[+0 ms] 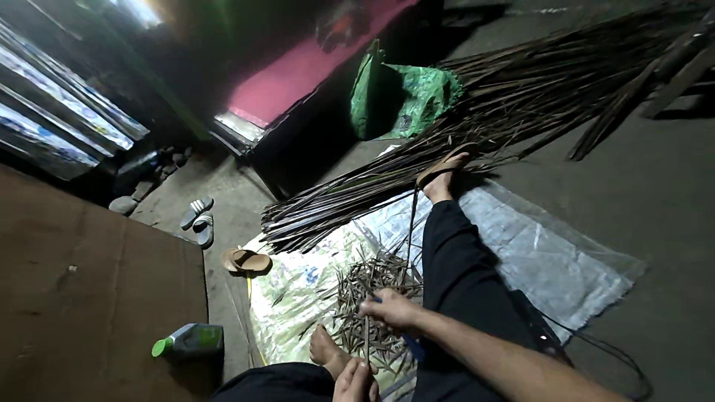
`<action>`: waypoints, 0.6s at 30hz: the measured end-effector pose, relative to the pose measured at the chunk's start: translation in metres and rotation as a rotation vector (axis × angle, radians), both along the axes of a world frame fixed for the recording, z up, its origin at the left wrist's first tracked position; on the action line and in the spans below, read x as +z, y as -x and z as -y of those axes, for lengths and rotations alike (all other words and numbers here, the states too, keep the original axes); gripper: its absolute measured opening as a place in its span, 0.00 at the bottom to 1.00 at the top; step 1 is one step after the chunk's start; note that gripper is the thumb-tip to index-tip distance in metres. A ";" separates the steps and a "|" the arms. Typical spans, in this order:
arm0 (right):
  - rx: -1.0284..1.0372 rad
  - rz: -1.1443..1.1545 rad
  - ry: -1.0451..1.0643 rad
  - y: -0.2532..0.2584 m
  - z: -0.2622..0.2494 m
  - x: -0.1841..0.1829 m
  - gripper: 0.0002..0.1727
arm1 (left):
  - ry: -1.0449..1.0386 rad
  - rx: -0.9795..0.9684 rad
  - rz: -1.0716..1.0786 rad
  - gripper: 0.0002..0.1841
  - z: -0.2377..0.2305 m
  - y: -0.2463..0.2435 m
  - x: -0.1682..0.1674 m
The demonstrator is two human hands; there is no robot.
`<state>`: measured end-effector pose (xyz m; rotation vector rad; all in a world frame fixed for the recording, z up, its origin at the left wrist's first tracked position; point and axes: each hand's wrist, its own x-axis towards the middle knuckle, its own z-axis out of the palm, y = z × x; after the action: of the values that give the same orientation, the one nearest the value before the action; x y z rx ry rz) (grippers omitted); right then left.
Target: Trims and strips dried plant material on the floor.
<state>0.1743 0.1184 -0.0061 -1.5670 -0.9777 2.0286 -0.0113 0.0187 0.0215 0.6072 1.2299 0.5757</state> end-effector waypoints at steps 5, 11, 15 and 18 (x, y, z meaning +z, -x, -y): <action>-0.121 0.159 -0.129 -0.006 -0.016 -0.002 0.19 | -0.061 -0.132 0.131 0.21 0.000 0.014 -0.006; 0.406 0.525 -0.420 0.002 0.015 0.000 0.19 | -0.007 0.066 0.188 0.23 -0.001 0.011 -0.021; 0.713 0.579 -0.507 0.029 0.038 0.009 0.15 | 0.003 0.098 0.273 0.23 0.000 0.011 -0.023; 0.704 0.695 -0.514 0.023 0.022 -0.006 0.18 | 0.026 0.071 0.324 0.23 0.000 0.014 -0.022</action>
<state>0.1511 0.0967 -0.0122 -1.7863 -2.3601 1.3375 -0.0253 0.0191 -0.0003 0.4296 0.9537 0.6879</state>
